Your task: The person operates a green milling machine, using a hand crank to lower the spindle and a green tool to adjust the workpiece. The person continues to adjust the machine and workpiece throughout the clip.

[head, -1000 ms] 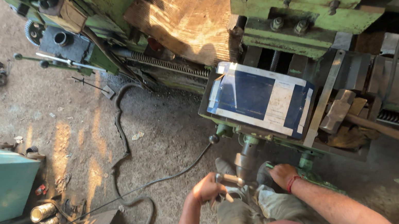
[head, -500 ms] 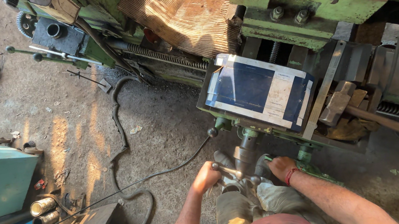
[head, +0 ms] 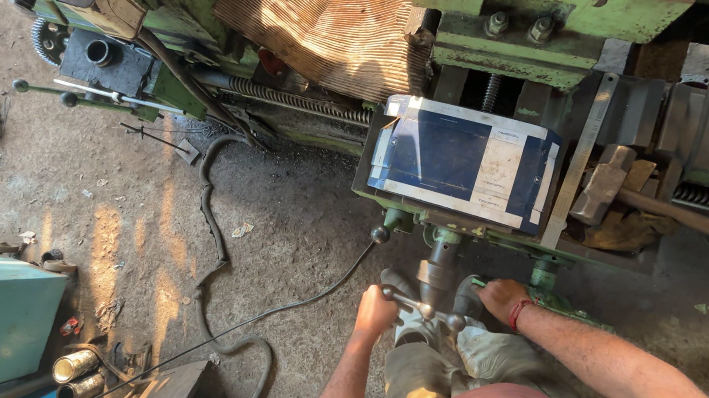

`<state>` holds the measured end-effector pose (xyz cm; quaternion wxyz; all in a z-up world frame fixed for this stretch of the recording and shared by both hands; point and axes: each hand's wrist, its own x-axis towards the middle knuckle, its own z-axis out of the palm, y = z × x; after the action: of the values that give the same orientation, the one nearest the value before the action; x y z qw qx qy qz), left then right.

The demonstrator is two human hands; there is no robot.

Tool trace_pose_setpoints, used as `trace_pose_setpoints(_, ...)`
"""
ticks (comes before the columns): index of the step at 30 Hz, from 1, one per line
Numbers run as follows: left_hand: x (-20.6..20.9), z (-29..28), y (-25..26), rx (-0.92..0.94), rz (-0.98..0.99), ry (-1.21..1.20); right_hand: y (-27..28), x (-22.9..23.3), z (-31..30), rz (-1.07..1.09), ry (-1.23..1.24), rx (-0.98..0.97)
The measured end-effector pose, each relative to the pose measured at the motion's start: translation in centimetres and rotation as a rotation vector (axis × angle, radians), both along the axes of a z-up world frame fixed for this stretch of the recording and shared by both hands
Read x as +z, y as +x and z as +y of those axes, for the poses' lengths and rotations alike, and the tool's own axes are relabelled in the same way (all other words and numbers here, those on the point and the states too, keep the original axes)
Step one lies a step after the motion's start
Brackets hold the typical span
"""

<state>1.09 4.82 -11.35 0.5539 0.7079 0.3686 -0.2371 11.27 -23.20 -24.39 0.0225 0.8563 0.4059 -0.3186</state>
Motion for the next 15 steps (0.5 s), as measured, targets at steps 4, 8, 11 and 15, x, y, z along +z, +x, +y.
trace_pose_setpoints(4, -2.1, -0.2, -0.4, 0.024, -0.009, 0.021, 0.0, 0.0, 0.0, 0.005, 0.005, -0.001)
trace_pose_setpoints(8, -3.6, -0.8, -0.6, -0.012, -0.052, 0.099, -0.1, -0.1, 0.0, -0.007, -0.013, 0.006)
trace_pose_setpoints(11, -3.8, -1.4, -0.4, -0.016, -0.006, 0.126, -0.1, -0.3, 0.0, -0.022, -0.012, 0.016)
trace_pose_setpoints(15, -3.6, -1.8, -0.3, -0.023, 0.047, 0.157, -0.3, -0.5, -0.2, -0.027, -0.011, 0.019)
